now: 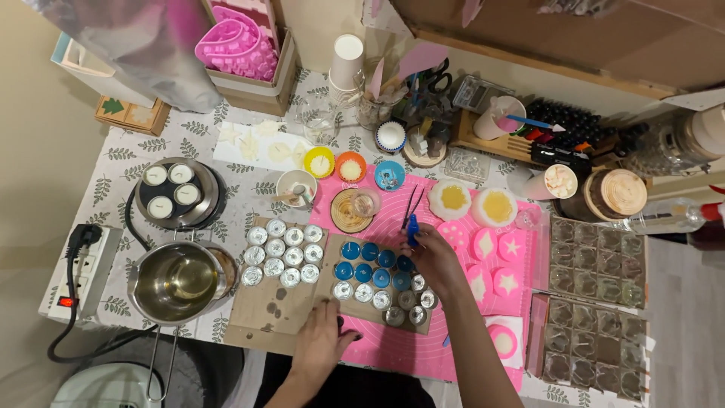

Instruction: Prepare candle wicks and pour wax into molds on a workspace.

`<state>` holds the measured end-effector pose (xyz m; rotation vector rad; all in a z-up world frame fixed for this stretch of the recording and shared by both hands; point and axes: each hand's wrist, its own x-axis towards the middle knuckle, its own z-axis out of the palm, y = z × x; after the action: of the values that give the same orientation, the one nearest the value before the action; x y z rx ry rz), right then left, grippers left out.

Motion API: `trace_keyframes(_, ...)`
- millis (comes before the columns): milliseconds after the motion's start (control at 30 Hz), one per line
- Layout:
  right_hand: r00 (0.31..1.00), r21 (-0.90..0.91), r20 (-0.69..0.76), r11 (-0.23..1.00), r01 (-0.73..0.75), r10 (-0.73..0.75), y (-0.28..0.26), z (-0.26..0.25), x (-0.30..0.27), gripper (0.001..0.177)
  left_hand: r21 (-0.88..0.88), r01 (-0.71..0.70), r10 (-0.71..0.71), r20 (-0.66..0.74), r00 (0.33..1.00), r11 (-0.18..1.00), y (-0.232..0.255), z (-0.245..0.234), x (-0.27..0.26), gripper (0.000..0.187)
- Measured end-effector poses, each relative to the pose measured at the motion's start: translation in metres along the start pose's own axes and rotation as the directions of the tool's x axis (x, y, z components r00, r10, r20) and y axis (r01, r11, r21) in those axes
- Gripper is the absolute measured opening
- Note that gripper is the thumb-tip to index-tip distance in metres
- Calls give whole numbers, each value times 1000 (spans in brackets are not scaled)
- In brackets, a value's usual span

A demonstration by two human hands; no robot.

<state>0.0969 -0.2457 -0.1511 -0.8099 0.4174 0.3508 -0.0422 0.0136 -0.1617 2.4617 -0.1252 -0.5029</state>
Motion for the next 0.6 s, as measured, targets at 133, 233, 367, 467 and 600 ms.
trace_keyframes(133,991,-56,-122,997,44,-50,-12,-6,-20,21,-155,32,-65,-211,975,987,47,-49,41,58)
trace_keyframes(233,985,-88,-142,992,87,-98,-17,-11,-35,21,-422,-62,-136,-421,897,904,65,-53,97,65)
trace_keyframes(367,976,-137,-168,984,113,-136,-23,-27,-52,24,-331,-85,-129,-577,807,940,74,-47,163,78)
trace_keyframes(467,961,-120,-197,978,171,-193,-34,-25,-63,25,-295,-131,-96,-645,758,947,64,-31,189,71)
trace_keyframes(600,957,-87,-207,978,188,-203,-43,-43,-70,25,-504,-92,-249,-567,785,859,68,-42,194,56)
